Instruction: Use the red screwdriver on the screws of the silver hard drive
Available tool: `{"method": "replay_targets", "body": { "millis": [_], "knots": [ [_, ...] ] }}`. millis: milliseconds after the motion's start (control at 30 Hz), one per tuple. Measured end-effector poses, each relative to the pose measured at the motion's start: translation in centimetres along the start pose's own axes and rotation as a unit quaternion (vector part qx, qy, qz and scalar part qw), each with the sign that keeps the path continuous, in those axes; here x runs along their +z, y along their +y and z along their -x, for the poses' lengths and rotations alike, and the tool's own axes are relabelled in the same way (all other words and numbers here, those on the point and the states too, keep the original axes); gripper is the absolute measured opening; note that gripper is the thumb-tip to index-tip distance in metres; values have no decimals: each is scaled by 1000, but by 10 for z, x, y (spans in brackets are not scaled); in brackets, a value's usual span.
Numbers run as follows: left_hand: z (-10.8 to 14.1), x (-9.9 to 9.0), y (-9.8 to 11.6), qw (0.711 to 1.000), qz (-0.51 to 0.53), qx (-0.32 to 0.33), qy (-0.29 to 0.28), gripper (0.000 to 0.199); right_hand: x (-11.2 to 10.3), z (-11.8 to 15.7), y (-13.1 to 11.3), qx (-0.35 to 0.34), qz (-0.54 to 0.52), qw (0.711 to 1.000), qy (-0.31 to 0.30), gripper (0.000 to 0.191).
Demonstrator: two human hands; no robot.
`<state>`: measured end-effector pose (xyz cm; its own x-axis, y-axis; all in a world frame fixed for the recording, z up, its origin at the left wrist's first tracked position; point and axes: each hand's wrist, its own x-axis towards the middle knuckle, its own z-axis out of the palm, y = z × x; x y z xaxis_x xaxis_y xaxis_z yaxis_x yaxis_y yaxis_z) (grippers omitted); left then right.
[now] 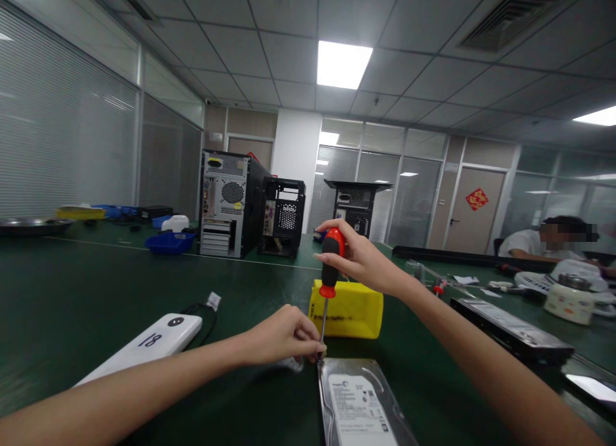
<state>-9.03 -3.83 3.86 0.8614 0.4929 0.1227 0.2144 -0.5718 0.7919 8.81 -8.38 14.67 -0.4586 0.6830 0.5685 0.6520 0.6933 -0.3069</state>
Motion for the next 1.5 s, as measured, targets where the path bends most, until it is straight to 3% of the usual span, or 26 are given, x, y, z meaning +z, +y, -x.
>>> {"method": "replay_targets", "body": {
  "millis": [1500],
  "knots": [
    [1,2,4,1000,-10,-20,7,32,4,-3,-4,-16,-12,1000,-10,40]
  ]
}}
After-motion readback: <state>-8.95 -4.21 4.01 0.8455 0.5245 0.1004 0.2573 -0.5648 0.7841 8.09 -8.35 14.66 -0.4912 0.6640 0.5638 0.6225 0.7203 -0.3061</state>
